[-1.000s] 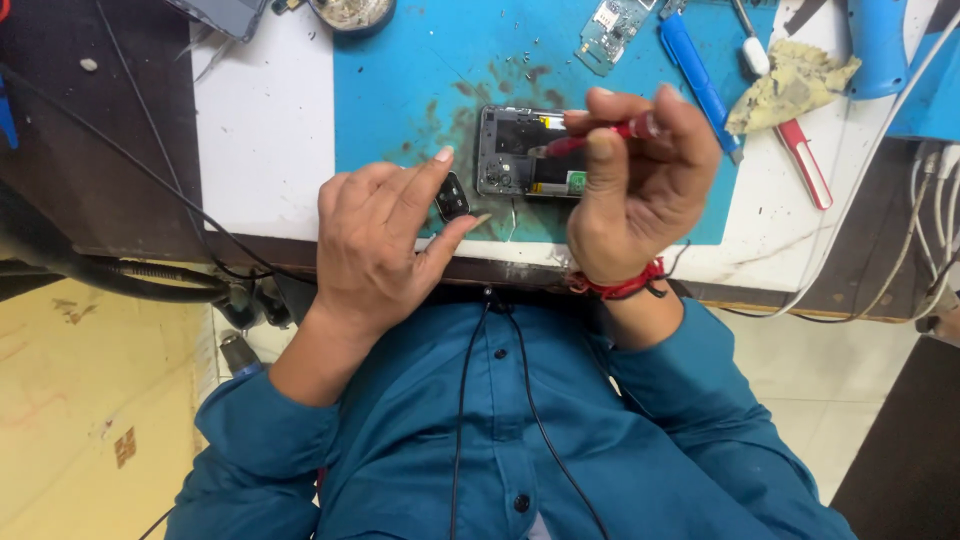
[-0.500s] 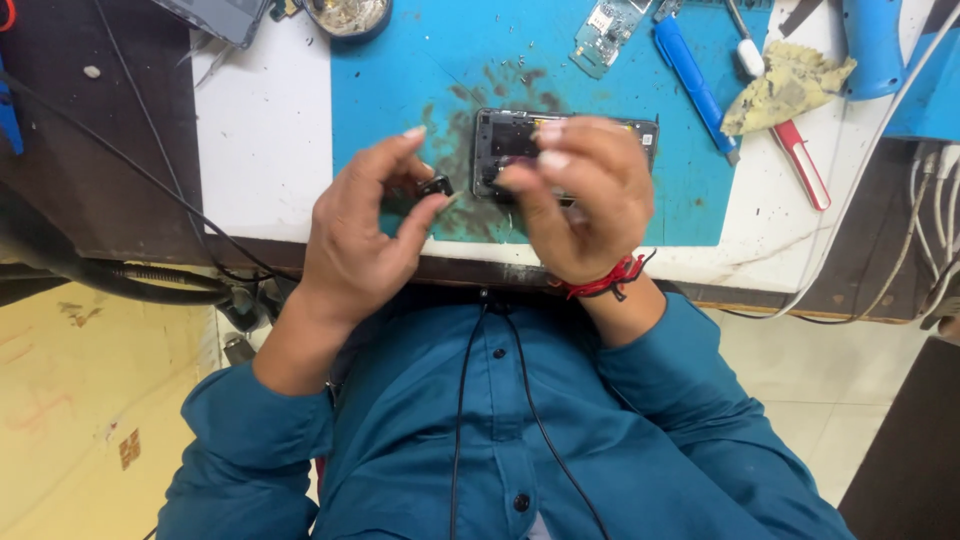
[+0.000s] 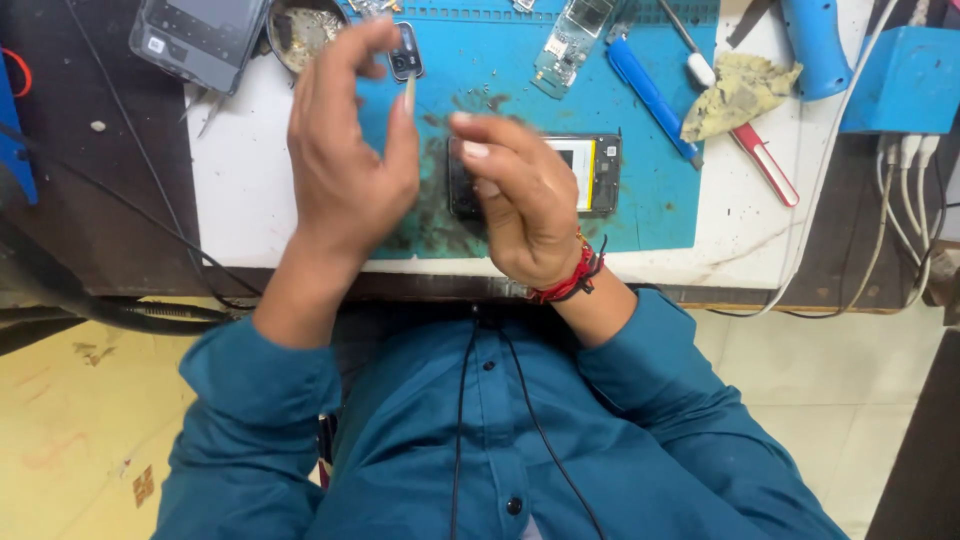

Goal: The person solders a small component onto a circuit board using a soldering iron and tweezers. They then disassemble a smartphone using a prying tool and a screwdriver to remove the back cover and camera module.

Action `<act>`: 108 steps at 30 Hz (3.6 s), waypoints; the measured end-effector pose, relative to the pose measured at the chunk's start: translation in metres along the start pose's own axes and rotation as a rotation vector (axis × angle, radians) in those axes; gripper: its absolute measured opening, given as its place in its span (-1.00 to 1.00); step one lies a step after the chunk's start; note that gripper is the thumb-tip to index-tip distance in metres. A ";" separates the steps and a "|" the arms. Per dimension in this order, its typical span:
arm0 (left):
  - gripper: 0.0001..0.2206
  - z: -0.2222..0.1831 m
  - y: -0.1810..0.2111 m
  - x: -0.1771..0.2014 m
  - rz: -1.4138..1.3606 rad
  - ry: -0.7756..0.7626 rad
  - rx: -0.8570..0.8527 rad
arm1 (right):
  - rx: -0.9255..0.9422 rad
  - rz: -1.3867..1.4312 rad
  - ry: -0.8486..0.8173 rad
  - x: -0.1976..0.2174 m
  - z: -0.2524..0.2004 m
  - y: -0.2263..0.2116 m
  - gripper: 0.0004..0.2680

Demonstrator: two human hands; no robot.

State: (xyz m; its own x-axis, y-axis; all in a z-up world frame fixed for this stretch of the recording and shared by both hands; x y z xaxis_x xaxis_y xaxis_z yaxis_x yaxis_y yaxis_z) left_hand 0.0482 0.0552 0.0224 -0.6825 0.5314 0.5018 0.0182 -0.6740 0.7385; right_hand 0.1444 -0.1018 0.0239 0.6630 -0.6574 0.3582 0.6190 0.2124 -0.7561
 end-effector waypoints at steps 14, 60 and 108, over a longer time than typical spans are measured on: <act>-0.02 -0.040 0.019 -0.013 0.165 -0.256 -0.009 | -0.024 -0.021 0.056 -0.006 -0.006 0.006 -0.83; -0.07 -0.046 0.017 -0.015 0.197 -0.283 -0.007 | -0.056 -0.071 0.151 -0.010 -0.017 0.010 -0.68; -0.23 -0.037 0.019 -0.019 0.344 -0.386 -0.253 | -0.095 -0.542 -0.231 0.071 -0.026 -0.025 -0.72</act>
State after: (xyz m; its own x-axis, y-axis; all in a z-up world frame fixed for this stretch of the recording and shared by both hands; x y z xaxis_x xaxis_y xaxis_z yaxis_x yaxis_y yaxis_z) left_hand 0.0345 0.0133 0.0109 -0.3509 0.3770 0.8571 -0.0161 -0.9176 0.3971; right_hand 0.1654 -0.1731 0.0535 0.3443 -0.4775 0.8084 0.8613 -0.1821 -0.4744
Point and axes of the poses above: each hand's wrist, its own z-axis towards the middle knuckle, its own x-axis out of the back of the hand, y = z × x, the point moved 3 cm from there along z, towards the middle knuckle, and after that the axes turned 1 degree about -y, right-handed, at the moved point
